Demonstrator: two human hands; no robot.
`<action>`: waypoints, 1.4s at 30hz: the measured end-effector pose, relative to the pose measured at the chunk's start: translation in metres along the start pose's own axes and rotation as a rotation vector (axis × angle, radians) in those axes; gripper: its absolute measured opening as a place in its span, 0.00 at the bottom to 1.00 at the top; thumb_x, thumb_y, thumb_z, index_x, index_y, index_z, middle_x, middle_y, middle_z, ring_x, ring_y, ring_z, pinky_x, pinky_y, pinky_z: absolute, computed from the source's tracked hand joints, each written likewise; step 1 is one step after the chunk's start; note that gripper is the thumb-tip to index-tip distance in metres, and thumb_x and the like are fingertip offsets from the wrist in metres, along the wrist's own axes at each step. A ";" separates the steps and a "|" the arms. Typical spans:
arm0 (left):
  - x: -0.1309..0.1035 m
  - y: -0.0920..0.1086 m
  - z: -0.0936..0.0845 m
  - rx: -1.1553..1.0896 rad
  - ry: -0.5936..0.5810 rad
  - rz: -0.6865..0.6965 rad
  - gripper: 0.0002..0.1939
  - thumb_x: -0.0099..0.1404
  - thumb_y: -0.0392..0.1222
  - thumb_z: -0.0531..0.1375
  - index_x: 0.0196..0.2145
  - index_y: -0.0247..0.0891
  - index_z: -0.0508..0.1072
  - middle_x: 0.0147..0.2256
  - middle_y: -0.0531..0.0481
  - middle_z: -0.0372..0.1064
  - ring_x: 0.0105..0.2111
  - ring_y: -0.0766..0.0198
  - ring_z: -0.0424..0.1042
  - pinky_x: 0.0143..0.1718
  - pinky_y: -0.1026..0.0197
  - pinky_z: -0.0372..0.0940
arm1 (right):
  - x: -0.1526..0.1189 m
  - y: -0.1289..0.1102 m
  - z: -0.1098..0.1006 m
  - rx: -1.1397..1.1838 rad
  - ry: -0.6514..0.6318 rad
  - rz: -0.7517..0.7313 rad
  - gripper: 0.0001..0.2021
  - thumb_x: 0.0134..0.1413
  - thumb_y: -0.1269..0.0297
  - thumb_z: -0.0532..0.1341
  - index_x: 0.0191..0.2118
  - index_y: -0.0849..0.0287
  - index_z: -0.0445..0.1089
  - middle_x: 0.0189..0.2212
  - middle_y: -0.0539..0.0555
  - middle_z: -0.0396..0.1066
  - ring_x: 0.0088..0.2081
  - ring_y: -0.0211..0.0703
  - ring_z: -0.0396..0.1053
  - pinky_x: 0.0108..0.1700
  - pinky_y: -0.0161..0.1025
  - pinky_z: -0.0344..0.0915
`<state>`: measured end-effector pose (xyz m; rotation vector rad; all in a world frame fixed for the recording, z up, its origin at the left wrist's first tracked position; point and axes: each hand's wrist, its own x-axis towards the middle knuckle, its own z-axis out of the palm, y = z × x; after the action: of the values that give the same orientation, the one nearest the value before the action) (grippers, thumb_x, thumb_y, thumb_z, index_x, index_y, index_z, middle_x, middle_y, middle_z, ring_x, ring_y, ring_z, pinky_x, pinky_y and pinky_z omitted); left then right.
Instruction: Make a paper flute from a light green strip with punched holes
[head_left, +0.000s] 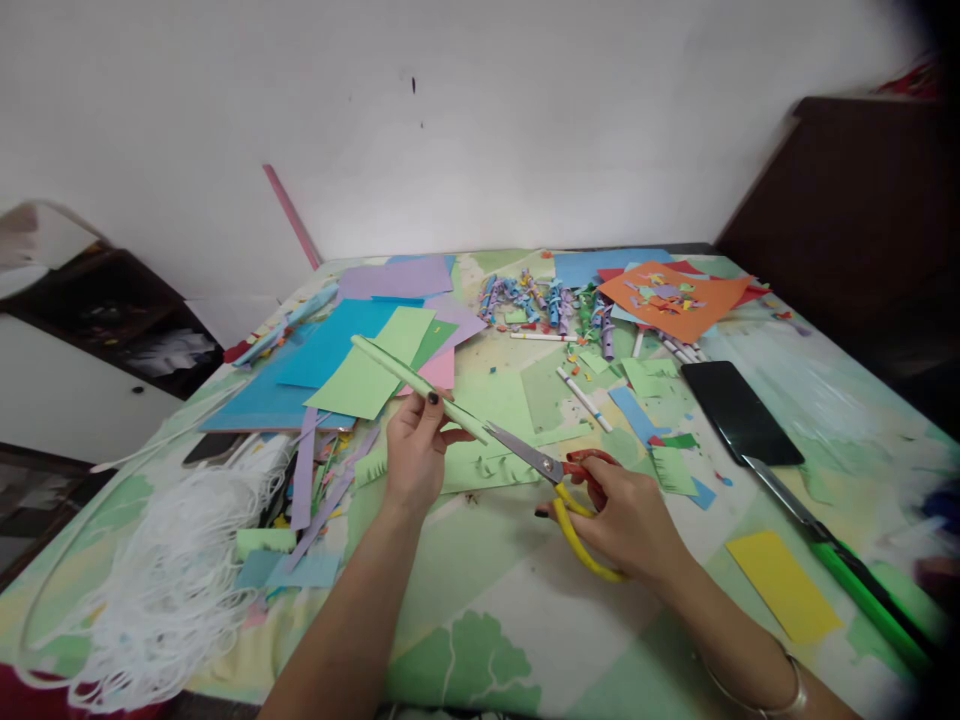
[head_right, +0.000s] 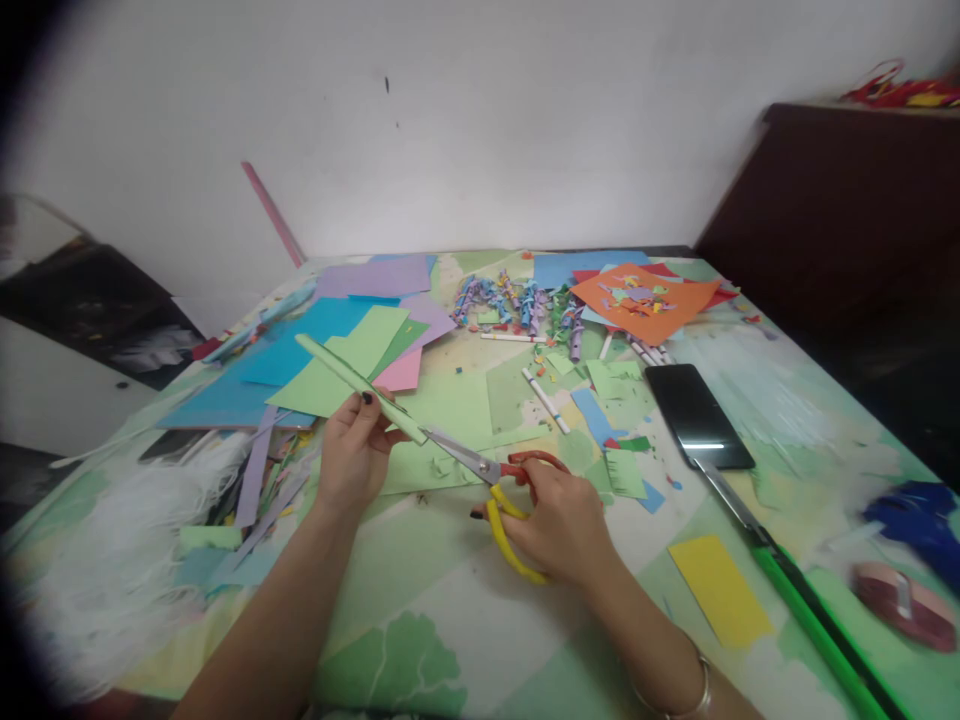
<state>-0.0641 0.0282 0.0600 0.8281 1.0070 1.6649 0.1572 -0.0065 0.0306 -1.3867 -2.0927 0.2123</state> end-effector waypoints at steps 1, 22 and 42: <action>-0.001 0.000 0.001 0.001 -0.003 -0.006 0.15 0.55 0.49 0.64 0.32 0.34 0.69 0.25 0.55 0.64 0.22 0.71 0.67 0.22 0.67 0.71 | 0.000 0.000 0.000 -0.013 0.004 0.011 0.18 0.48 0.47 0.59 0.27 0.59 0.66 0.20 0.53 0.68 0.19 0.40 0.65 0.21 0.37 0.55; 0.001 -0.003 0.000 -0.044 0.002 -0.060 0.15 0.54 0.48 0.65 0.32 0.33 0.70 0.25 0.55 0.65 0.22 0.70 0.68 0.21 0.67 0.70 | 0.002 -0.004 -0.001 0.096 0.004 -0.085 0.23 0.48 0.42 0.59 0.21 0.59 0.61 0.14 0.46 0.59 0.14 0.31 0.54 0.18 0.32 0.51; 0.004 -0.003 -0.002 -0.042 -0.033 -0.049 0.13 0.56 0.48 0.64 0.32 0.34 0.70 0.26 0.54 0.64 0.23 0.71 0.66 0.22 0.67 0.69 | 0.002 -0.001 -0.001 0.169 -0.093 0.098 0.17 0.45 0.50 0.62 0.26 0.61 0.66 0.15 0.45 0.59 0.17 0.32 0.56 0.21 0.32 0.53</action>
<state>-0.0659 0.0316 0.0562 0.7948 0.9593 1.6200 0.1563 -0.0058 0.0326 -1.4019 -2.0302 0.4909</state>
